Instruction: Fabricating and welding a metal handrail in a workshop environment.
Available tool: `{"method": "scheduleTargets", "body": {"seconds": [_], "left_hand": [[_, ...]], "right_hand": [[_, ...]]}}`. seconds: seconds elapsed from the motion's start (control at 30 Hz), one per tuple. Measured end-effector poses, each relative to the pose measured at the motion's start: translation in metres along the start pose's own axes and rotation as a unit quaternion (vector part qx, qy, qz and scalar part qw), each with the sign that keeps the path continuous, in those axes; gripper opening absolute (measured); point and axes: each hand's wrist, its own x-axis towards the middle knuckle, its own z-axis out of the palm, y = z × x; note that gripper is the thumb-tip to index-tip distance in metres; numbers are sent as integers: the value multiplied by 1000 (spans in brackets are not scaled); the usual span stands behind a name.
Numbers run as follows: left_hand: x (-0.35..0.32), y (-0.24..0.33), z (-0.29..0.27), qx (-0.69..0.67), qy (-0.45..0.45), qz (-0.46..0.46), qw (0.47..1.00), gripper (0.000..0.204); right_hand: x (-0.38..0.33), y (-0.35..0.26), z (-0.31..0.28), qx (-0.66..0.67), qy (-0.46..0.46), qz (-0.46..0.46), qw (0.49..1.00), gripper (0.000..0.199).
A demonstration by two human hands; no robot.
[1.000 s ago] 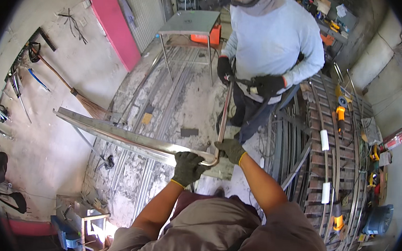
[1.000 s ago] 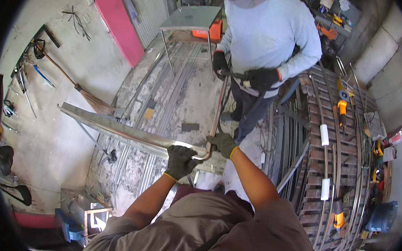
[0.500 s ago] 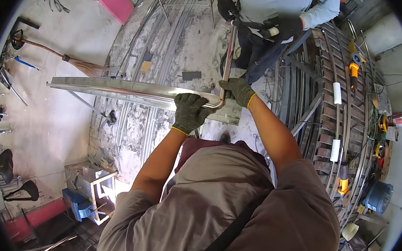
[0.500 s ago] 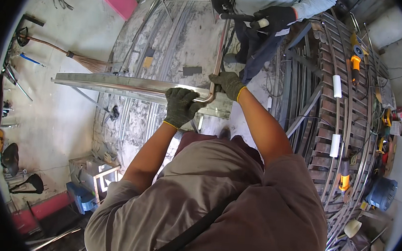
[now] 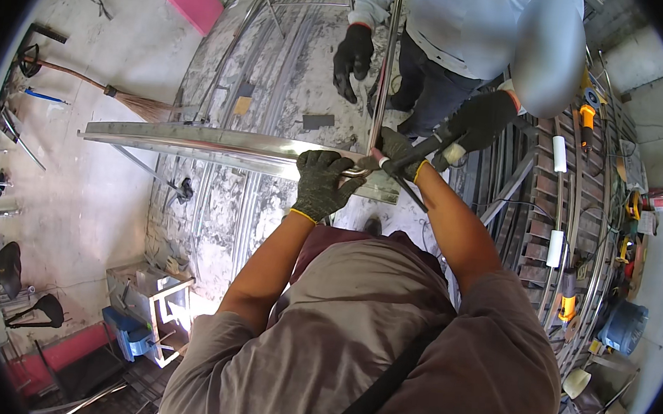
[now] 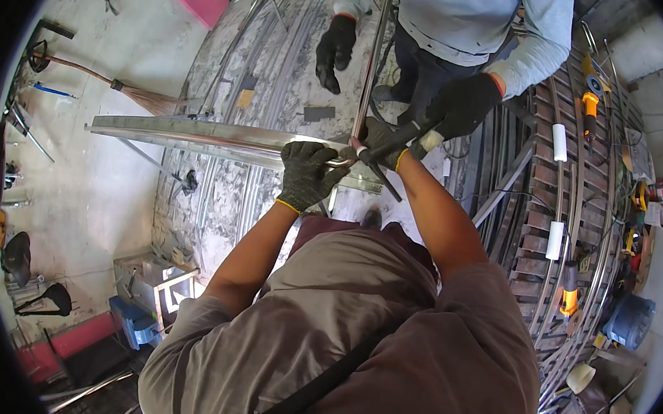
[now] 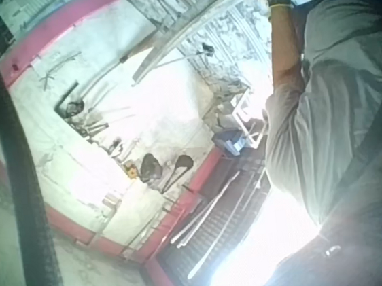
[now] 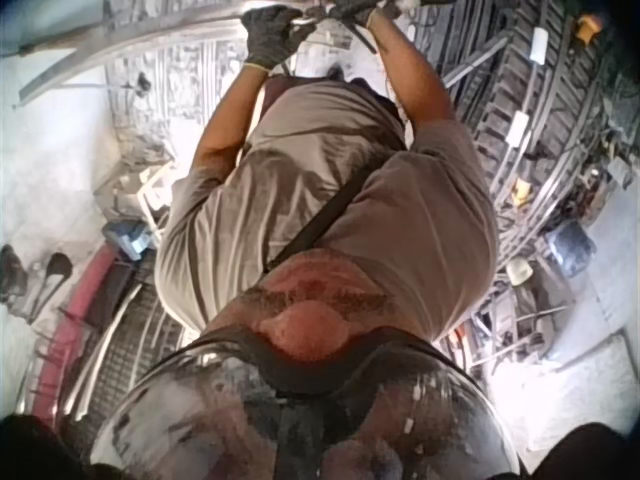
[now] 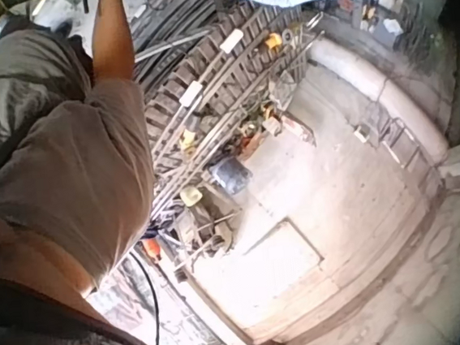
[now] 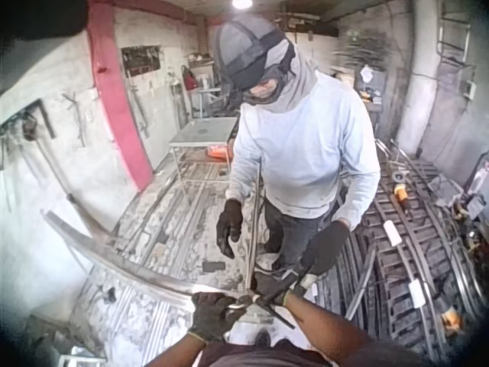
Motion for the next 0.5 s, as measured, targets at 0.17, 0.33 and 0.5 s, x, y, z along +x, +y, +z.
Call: {"method": "scheduleTargets", "body": {"seconds": [0.17, 0.33, 0.5], "left_hand": [[-3, -6, 5, -11, 24, 10, 1000, 36], [2, -3, 4, -17, 17, 14, 1000, 36], [-2, -15, 1, -48, -12, 28, 998, 31]], "right_hand": [[2, -34, -20, -83, -66, -42, 993, 35], [4, -9, -11, -91, 9, -35, 995, 39], [26, 23, 7, 116, 28, 94, 988, 39]]}}
